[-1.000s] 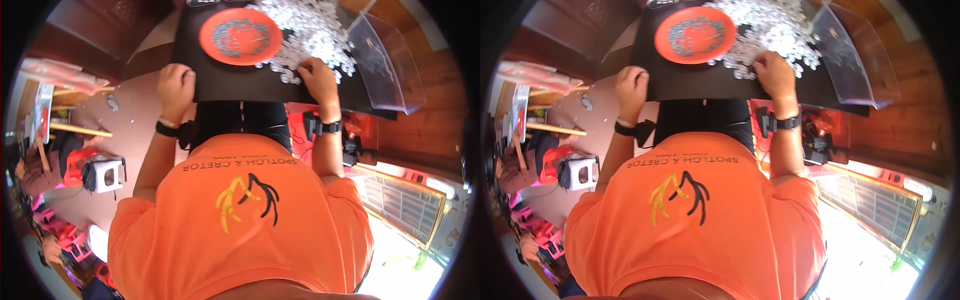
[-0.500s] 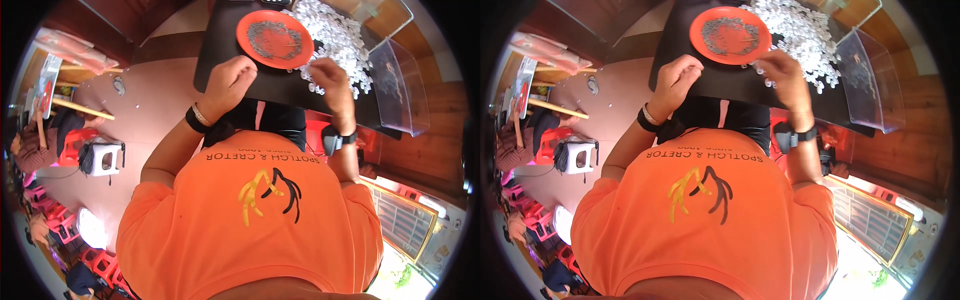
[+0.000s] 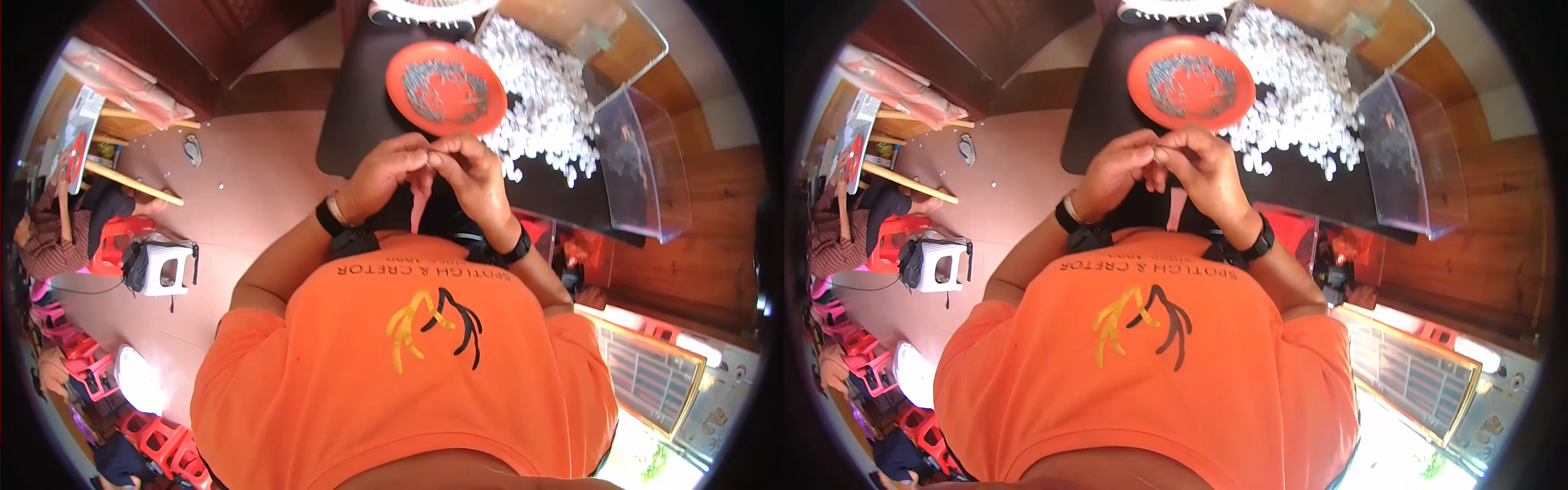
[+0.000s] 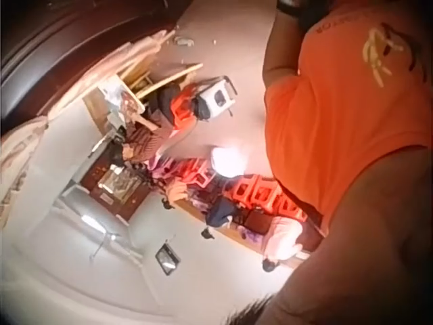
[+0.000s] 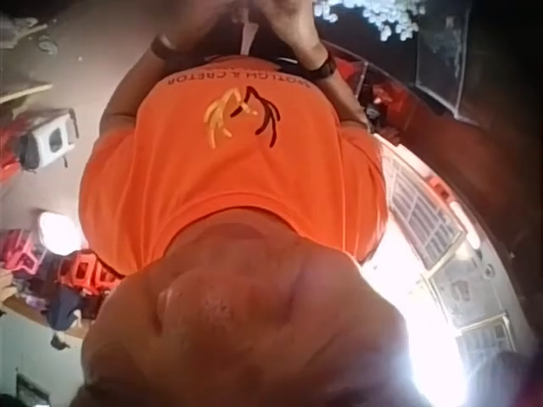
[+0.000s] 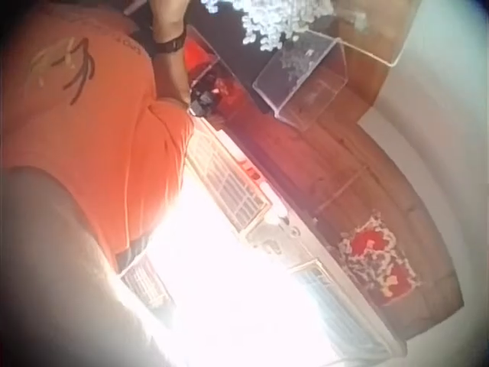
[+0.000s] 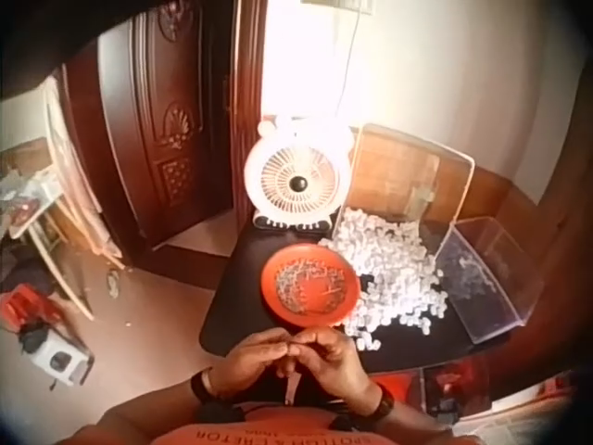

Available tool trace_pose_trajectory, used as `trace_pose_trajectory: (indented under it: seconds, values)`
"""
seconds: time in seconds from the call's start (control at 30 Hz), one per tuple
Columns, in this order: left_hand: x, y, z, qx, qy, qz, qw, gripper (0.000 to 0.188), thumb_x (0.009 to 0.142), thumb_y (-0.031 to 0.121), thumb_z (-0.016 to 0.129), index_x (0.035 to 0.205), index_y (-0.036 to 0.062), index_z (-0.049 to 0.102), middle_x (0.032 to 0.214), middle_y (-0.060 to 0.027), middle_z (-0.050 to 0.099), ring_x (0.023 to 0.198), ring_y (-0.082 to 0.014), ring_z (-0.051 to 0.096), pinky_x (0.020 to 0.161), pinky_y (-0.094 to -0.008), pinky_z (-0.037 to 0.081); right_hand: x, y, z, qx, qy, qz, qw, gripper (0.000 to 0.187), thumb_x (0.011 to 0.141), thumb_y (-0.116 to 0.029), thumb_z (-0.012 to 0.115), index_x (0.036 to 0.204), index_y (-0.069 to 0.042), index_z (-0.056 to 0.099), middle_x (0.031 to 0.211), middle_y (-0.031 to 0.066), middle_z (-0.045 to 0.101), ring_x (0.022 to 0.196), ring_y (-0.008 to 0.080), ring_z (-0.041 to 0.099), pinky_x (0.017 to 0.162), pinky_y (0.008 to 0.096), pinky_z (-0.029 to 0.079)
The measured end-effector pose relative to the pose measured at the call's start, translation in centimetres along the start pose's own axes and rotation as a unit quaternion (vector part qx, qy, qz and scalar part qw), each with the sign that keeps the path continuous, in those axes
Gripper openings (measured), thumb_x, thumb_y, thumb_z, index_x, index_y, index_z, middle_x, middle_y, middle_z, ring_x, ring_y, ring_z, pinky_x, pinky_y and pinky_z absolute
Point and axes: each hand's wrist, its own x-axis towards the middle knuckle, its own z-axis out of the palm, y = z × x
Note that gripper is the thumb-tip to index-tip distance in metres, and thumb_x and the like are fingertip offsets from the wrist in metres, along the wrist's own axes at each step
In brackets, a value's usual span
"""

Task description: Assembling small white plastic components with metal rings by hand.

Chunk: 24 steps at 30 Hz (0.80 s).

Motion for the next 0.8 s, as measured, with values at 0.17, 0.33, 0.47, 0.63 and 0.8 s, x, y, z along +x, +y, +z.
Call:
trace_pose_trajectory:
  seconds: [0.17,0.33,0.47,0.63,0.8]
  values:
    - [0.5,-0.2,-0.8,-0.039,-0.007,0.012,0.999,0.018,0.092,0.023,0.049,0.089,0.0049,0.054,0.075,-0.0050,0.058,0.064,-0.0136,0.057,0.060,-0.0234,0.043,0.8,0.3,-0.6,-0.007,-0.034,-0.030,0.999,0.004,0.091,-0.002,0.058,0.088,0.002,0.060,0.079,0.0054,0.061,0.066,0.0131,0.061,0.059,0.0245,0.050]
    - [0.4,-0.6,-2.9,0.143,0.076,0.073,0.984,0.017,0.093,0.018,0.046,0.084,0.0043,0.053,0.070,-0.0012,0.054,0.063,-0.0105,0.055,0.059,-0.0227,0.041,4.9,0.6,-4.5,-0.276,-0.033,-0.002,0.961,0.015,0.083,-0.013,0.067,0.095,-0.004,0.068,0.083,0.0085,0.066,0.069,0.0175,0.062,0.065,0.0288,0.048]
    - [0.7,-0.7,-2.7,0.160,0.075,0.075,0.981,0.016,0.093,0.017,0.047,0.084,0.0043,0.052,0.070,-0.0011,0.054,0.063,-0.0101,0.054,0.059,-0.0227,0.041,7.9,2.1,-4.9,-0.440,-0.077,0.000,0.895,0.022,0.081,-0.018,0.068,0.098,-0.005,0.068,0.084,0.0134,0.064,0.071,0.0223,0.062,0.067,0.0321,0.049]
    - [0.7,-0.8,-2.8,0.157,0.071,0.072,0.982,0.014,0.091,0.015,0.048,0.084,0.0041,0.052,0.070,-0.0011,0.054,0.063,-0.0096,0.053,0.059,-0.0227,0.041,9.5,4.6,-4.3,-0.533,-0.129,-0.016,0.836,0.019,0.078,-0.019,0.066,0.092,-0.006,0.066,0.086,0.0137,0.065,0.077,0.0295,0.063,0.070,0.0391,0.050]
    - [0.5,-0.7,-2.8,0.144,0.065,0.072,0.985,0.012,0.091,0.014,0.048,0.084,0.0038,0.052,0.069,-0.0013,0.054,0.063,-0.0095,0.053,0.060,-0.0225,0.040,9.1,5.1,-4.1,-0.595,-0.085,-0.053,0.797,0.014,0.078,-0.020,0.064,0.084,-0.008,0.066,0.081,0.0132,0.066,0.079,0.0320,0.064,0.069,0.0438,0.050]
